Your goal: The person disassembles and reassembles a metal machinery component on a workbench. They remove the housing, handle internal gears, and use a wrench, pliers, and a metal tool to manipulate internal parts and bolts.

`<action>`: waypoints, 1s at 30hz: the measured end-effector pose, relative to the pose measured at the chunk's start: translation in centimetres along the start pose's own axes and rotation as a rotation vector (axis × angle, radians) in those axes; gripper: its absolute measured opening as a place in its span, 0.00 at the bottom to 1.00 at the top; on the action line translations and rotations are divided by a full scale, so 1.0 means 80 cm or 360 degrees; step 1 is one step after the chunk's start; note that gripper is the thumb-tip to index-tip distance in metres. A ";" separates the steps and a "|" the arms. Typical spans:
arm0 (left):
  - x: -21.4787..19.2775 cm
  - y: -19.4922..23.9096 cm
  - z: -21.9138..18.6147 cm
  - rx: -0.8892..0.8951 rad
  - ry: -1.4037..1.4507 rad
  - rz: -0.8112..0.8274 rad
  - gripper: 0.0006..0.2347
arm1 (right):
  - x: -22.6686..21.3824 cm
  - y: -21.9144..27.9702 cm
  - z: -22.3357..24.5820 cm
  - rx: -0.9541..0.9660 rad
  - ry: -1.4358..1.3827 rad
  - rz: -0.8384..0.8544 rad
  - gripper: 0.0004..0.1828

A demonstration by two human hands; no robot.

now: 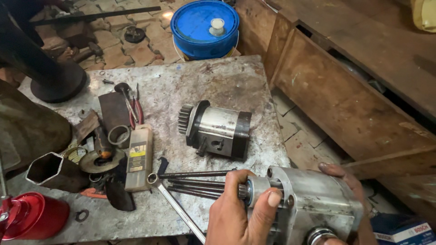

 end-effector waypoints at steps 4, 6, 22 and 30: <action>-0.001 0.008 -0.017 0.0344 0.0131 -0.0041 0.21 | 0.009 0.013 0.014 -0.0047 -0.0009 -0.0021 0.47; -0.003 0.007 -0.026 0.0422 0.0160 -0.0037 0.20 | 0.016 0.010 0.018 -0.0074 0.0000 -0.0020 0.47; 0.005 0.001 -0.013 0.0041 0.0039 -0.0055 0.21 | 0.038 0.026 0.054 -0.0287 0.0106 -0.0086 0.51; 0.006 0.000 -0.009 -0.0002 0.0143 -0.0036 0.22 | 0.049 0.032 0.057 -0.0298 0.0213 -0.0135 0.52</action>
Point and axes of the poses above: each hand's wrist, its own y-axis away from the middle knuckle, its own x-axis out of the palm, z = x × y, the point moved 7 cm from there along -y, towards the middle knuckle, and after that the axes turned 2 degrees about x, right-handed, at the moved point
